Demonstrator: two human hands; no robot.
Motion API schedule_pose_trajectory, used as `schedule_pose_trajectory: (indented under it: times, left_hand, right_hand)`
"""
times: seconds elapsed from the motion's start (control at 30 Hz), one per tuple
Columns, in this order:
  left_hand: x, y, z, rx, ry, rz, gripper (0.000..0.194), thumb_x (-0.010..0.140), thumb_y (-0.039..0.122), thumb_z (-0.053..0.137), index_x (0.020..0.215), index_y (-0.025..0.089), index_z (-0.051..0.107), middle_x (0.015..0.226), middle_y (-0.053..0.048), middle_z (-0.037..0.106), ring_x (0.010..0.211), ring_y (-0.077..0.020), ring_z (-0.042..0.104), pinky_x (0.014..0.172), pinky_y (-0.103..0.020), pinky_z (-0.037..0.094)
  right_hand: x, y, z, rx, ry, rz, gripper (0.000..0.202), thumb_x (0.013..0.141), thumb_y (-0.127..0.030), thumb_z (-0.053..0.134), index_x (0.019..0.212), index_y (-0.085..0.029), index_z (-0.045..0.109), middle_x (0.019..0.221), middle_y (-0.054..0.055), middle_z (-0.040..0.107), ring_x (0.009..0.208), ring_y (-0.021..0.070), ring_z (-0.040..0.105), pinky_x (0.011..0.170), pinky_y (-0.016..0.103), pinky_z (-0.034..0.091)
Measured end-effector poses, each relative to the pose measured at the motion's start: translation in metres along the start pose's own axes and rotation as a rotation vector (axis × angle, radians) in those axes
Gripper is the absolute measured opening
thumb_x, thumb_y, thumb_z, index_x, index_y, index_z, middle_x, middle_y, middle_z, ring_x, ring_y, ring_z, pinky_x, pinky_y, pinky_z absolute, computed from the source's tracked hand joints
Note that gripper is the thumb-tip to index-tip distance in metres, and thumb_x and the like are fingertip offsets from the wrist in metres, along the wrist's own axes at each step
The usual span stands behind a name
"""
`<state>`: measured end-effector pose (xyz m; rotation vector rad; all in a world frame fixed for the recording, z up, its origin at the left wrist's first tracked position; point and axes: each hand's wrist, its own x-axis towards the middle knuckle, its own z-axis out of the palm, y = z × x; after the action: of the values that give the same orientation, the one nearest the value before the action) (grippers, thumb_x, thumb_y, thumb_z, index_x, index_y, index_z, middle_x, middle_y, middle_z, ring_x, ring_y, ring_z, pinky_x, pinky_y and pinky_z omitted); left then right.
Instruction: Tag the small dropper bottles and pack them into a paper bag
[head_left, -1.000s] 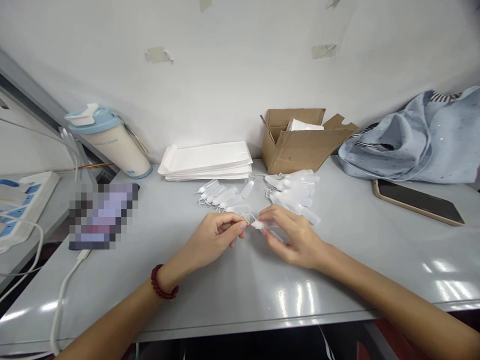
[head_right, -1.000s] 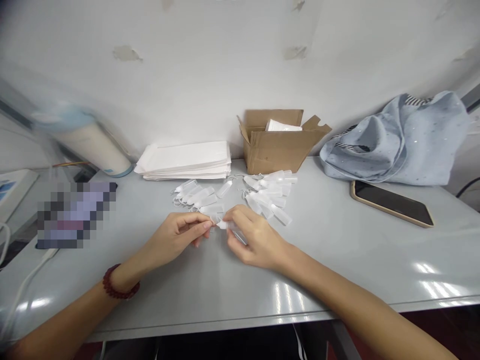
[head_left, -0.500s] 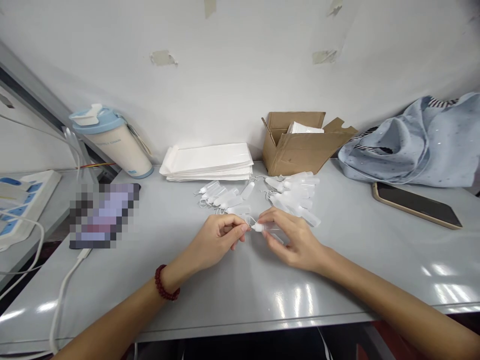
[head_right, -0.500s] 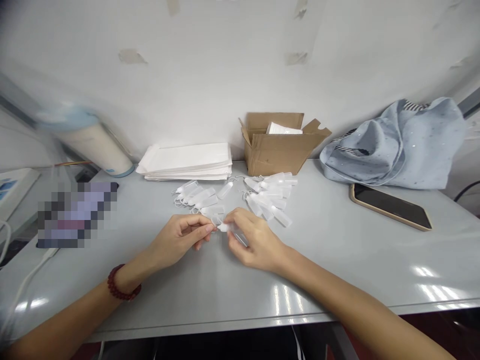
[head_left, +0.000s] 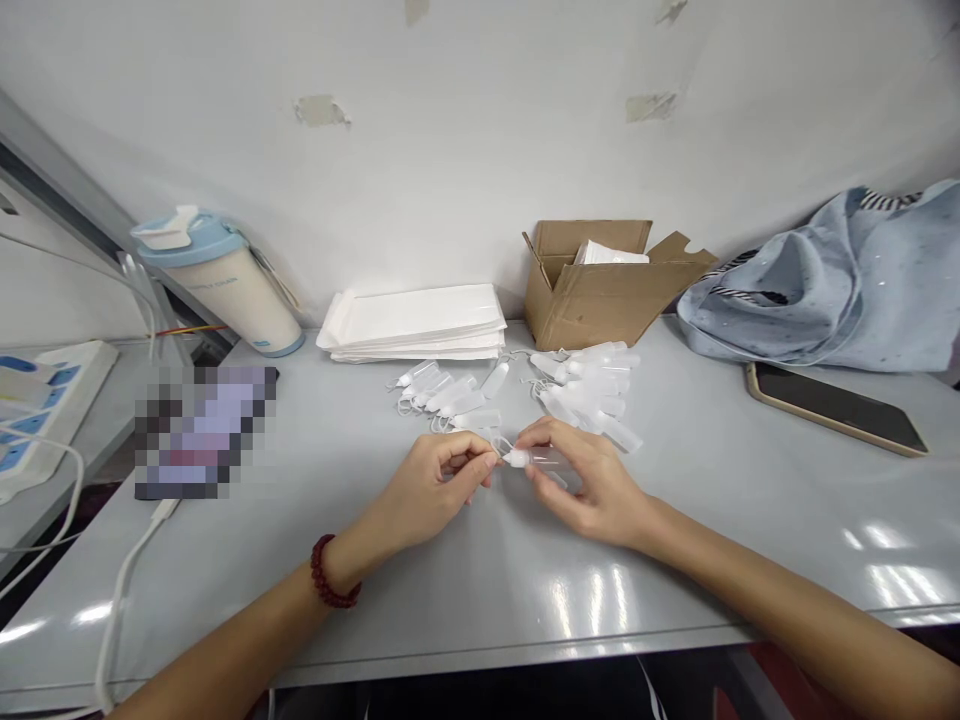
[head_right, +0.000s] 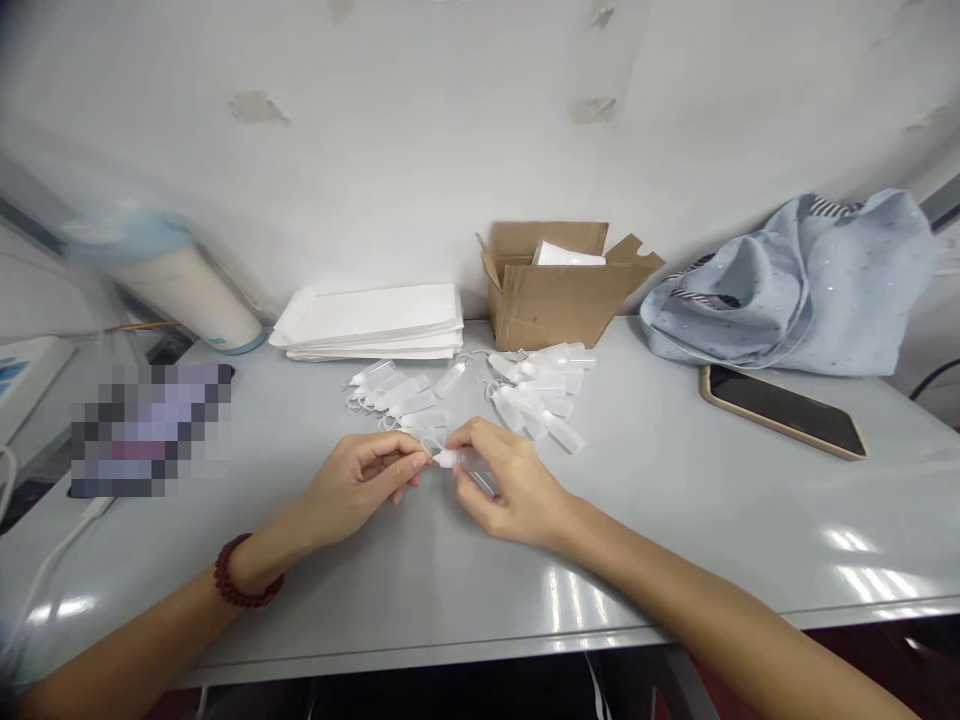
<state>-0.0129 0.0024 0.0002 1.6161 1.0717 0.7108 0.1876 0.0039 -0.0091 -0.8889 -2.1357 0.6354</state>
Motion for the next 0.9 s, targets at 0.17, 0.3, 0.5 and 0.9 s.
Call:
schedule_pose_trajectory:
  times: [0.17, 0.3, 0.5, 0.9]
  left_hand:
    - [-0.001, 0.001, 0.0, 0.053, 0.014, 0.015, 0.022, 0.087, 0.027, 0.049, 0.072, 0.015, 0.059, 0.064, 0.002, 0.055, 0.053, -0.0074, 0.047, 0.053, -0.019, 0.041]
    - [0.0, 0.002, 0.0, 0.089, 0.031, 0.031, 0.021, 0.088, 0.026, 0.048, 0.073, 0.015, 0.059, 0.065, 0.002, 0.056, 0.054, -0.0075, 0.047, 0.054, -0.019, 0.04]
    - [0.0, 0.001, -0.001, 0.126, 0.041, 0.059, 0.021, 0.087, 0.025, 0.048, 0.073, 0.016, 0.06, 0.065, 0.002, 0.056, 0.056, -0.0079, 0.048, 0.055, -0.019, 0.04]
    - [0.009, -0.004, -0.021, 0.133, 0.425, -0.05, 0.024, 0.085, 0.035, 0.052, 0.074, 0.016, 0.061, 0.058, 0.003, 0.052, 0.05, -0.0094, 0.047, 0.048, -0.022, 0.037]
  right_hand:
    - [-0.001, -0.002, -0.003, 0.039, -0.008, 0.092, 0.017, 0.08, -0.014, 0.051, 0.096, -0.017, 0.053, 0.085, 0.005, 0.063, 0.077, 0.0167, 0.062, 0.064, 0.029, 0.051]
    - [-0.001, -0.003, -0.005, 0.071, -0.024, 0.131, 0.018, 0.081, -0.016, 0.051, 0.099, -0.018, 0.051, 0.088, 0.004, 0.063, 0.082, 0.0172, 0.062, 0.067, 0.031, 0.051]
    - [0.001, -0.002, -0.006, 0.085, -0.066, 0.17, 0.02, 0.082, -0.018, 0.05, 0.102, -0.019, 0.048, 0.093, 0.007, 0.063, 0.087, 0.0191, 0.063, 0.059, 0.027, 0.05]
    - [0.004, 0.01, -0.011, -0.2, -0.055, 0.299, 0.045, 0.085, -0.037, 0.055, 0.12, -0.018, 0.034, 0.1, 0.01, 0.058, 0.079, 0.0191, 0.057, 0.063, 0.031, 0.046]
